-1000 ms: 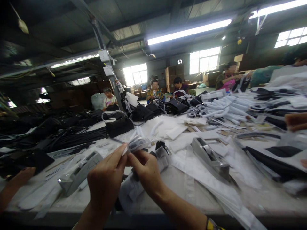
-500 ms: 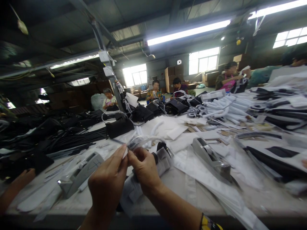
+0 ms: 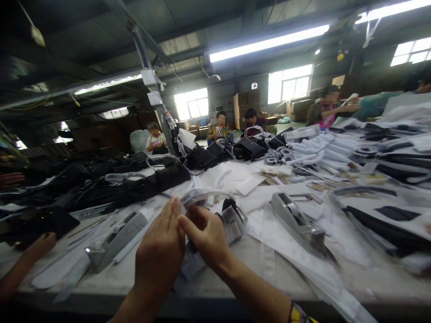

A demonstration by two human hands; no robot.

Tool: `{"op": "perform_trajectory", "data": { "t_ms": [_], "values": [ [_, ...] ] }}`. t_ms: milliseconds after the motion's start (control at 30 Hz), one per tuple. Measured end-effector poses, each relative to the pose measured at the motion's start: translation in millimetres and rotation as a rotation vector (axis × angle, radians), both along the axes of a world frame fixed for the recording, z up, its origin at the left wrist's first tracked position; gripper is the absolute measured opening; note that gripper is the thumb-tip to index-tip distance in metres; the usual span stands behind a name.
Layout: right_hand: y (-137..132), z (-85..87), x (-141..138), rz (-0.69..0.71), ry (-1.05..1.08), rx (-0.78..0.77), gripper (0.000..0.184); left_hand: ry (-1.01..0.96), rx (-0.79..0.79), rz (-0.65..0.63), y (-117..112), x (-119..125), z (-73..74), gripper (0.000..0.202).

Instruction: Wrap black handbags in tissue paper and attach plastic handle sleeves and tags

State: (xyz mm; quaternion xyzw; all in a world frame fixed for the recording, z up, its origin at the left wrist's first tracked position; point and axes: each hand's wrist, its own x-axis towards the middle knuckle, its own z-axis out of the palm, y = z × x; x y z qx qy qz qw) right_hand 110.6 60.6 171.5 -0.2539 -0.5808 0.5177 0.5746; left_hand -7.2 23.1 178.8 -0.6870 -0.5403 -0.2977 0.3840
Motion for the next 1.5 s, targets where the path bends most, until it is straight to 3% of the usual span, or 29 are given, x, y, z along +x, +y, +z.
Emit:
{"op": "perform_trajectory", "data": {
  "t_ms": [133,333,433,533,667,767,867,933,1000,1100,1200,1400,1500],
  "values": [
    [4,1.6,5,-0.020,0.001,-0.060,0.031,-0.260,-0.163,-0.238,-2,-13,9.4,0.043],
    [14,9.7,18,0.081,-0.053,-0.034,0.032,-1.072,-0.813,-0.566,3,-36,43.3,0.042],
    [18,9.0,15,0.067,-0.089,0.008,0.032,-1.315,-0.877,-0.614,6,-30,47.7,0.047],
    [20,6.0,13,0.031,-0.084,0.009,0.032,-1.464,-0.877,-0.584,8,-22,42.3,0.056],
    [30,-3.6,47,-0.182,-0.287,0.129,0.029,-1.539,-0.745,-0.520,11,-19,32.0,0.062],
    [46,-22.7,117,-0.542,-0.573,0.212,0.024,-1.522,-0.718,-0.482,14,-23,26.8,0.058],
    [60,-51.3,206,-0.888,-0.821,0.006,0.023,-1.486,-0.742,-0.478,18,-29,22.3,0.060],
    [63,-70.8,255,-0.976,-0.865,-0.194,0.019,-1.480,-0.749,-0.460,22,-32,18.9,0.065],
    [61,-87.7,287,-0.959,-0.864,-0.316,0.025,-1.481,-0.742,-0.435,27,-34,15.9,0.068],
    [55,-104.9,305,-0.863,-0.801,-0.429,0.037,-1.473,-0.703,-0.414,30,-35,13.9,0.067],
    [50,-109.2,304,-0.803,-0.676,-0.472,0.045,-1.480,-0.695,-0.405,31,-36,13.8,0.067],
    [27,-86.8,297,-0.799,-0.424,-0.388,0.048,-1.480,-0.644,-0.436,33,-39,5.9,0.058],
    [6,-81.7,294,-0.790,-0.244,-0.433,0.048,-1.484,-0.619,-0.441,34,-39,0.9,0.053]
  ]
}}
